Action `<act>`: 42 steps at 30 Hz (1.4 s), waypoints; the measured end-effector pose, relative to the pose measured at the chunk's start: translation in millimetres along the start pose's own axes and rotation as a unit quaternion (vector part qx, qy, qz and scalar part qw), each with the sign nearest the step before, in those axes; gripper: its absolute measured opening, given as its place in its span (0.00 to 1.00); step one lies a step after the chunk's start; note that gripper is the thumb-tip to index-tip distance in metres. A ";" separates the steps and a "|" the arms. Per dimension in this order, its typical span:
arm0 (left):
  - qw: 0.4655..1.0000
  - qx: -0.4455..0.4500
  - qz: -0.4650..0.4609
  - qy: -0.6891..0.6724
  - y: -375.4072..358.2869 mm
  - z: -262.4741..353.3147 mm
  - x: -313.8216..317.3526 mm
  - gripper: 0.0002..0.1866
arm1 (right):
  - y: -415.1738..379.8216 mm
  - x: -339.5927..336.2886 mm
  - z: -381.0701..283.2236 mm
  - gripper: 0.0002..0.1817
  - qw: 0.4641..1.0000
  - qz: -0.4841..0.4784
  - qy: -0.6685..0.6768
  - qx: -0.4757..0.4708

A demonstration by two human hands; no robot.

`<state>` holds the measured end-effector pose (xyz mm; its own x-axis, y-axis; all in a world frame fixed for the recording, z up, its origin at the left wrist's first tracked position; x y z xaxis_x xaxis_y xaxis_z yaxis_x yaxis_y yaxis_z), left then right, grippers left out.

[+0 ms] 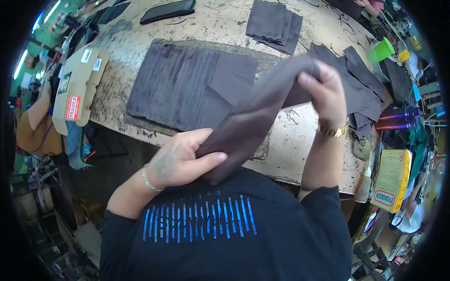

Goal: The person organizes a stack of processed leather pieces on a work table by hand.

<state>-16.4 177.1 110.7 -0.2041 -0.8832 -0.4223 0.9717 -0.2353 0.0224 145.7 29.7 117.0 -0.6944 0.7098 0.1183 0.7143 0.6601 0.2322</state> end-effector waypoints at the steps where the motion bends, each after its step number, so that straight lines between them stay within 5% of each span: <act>1: 1.000 -0.002 0.004 -0.002 1.3 -6.1 6.8 0.11 | 14.2 -6.1 -0.1 0.14 0.998 0.000 -0.060 0.024; 3: 0.939 -0.201 0.017 -0.278 -1.2 -54.3 25.3 0.14 | 49.8 2.7 3.5 0.15 0.963 -0.026 -0.270 0.007; 4: 0.954 -0.171 0.044 -0.242 4.1 -74.9 24.6 0.14 | 68.7 -1.9 23.8 0.15 0.936 -0.036 -0.351 0.004; 5: 0.939 -0.237 0.046 -0.246 1.9 -89.8 25.9 0.11 | 82.1 -0.7 46.2 0.15 0.901 -0.037 -0.428 0.061; 6: 0.919 -0.302 0.049 -0.249 -2.7 -102.5 27.3 0.10 | 94.4 12.6 62.8 0.15 0.890 -0.092 -0.447 0.001; 7: 0.919 -0.300 0.052 -0.249 -2.8 -109.5 28.8 0.10 | 97.5 12.3 94.5 0.15 0.878 -0.104 -0.432 0.175; 8: 0.913 -0.314 0.059 -0.254 -4.5 -121.9 31.3 0.11 | 105.5 24.5 103.1 0.14 0.870 -0.140 -0.471 0.039; 14: 0.913 -0.342 0.057 -0.215 -13.8 -142.8 32.5 0.15 | 109.6 25.6 130.6 0.16 0.834 -0.107 -0.538 0.061; 20: 0.907 -0.364 0.051 -0.205 -19.3 -154.1 35.9 0.16 | 110.2 26.2 141.2 0.15 0.887 -0.146 -0.434 0.052; 26: 0.914 -0.357 0.040 -0.187 -17.8 -151.3 35.4 0.16 | 126.7 32.8 145.3 0.16 0.808 -0.139 -0.544 0.179; 33: 0.909 -0.359 0.052 -0.203 -22.1 -154.8 33.7 0.15 | 133.8 30.5 159.8 0.12 0.879 -0.141 -0.438 0.122; 42: 0.888 -0.382 0.079 -0.243 -36.4 -163.2 34.6 0.15 | 135.1 28.2 164.3 0.08 0.874 -0.106 -0.460 0.115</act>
<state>-39.4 221.3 -52.7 0.0944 -0.9953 -0.0224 0.7524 0.0861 -0.6531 236.9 179.2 -6.9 -0.5257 0.3922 -0.7548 0.6497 0.7579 -0.0587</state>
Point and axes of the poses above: each hand's wrist, its own y-axis towards the middle knuckle, its own x-axis out of the palm, z = x × y, the point moved 9 cm from there along y, towards the middle knuckle
